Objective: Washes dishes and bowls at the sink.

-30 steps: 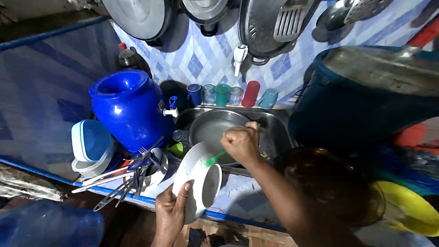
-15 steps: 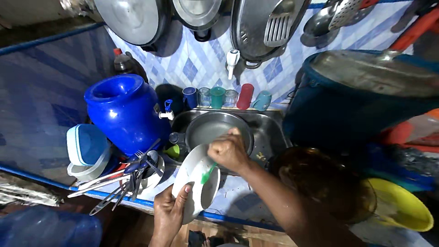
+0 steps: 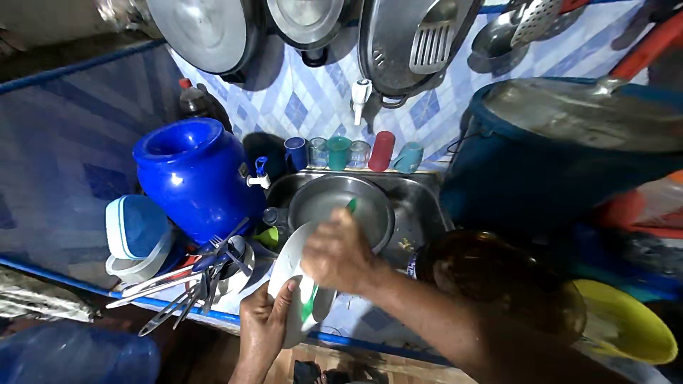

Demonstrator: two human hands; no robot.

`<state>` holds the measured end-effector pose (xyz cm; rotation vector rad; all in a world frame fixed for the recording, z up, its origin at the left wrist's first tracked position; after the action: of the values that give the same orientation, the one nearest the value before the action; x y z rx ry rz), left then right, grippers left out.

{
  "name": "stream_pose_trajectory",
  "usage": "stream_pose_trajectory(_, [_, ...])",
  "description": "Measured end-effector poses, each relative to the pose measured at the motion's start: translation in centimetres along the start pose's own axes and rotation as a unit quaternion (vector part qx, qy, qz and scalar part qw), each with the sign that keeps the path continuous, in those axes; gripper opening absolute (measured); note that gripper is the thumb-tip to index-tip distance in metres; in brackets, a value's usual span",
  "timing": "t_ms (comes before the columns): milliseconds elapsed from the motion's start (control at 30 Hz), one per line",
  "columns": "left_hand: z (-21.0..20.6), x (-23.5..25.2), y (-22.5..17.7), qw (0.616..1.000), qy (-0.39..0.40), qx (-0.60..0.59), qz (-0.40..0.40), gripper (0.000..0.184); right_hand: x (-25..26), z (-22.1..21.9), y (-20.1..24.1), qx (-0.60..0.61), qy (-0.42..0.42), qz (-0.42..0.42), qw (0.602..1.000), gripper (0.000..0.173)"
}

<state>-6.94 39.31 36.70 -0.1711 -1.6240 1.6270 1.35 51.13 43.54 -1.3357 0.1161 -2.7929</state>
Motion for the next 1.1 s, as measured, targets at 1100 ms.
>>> stream_pose_trajectory(1100, [2.3, -0.8, 2.2, 0.998, -0.013, -0.053, -0.012, 0.01, -6.2, -4.7, -9.2, 0.099, 0.083, -0.41, 0.903, 0.037])
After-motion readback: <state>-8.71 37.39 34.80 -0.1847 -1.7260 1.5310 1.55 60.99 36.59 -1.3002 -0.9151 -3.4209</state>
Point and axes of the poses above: each hand's wrist, its own x-axis towards the middle knuckle, its own z-axis out of the back of the hand, y = z × x, the point moved 7 cm from there along x, towards the middle knuckle, and after that the axes turned 1 degree about y, right-handed, at the moved point
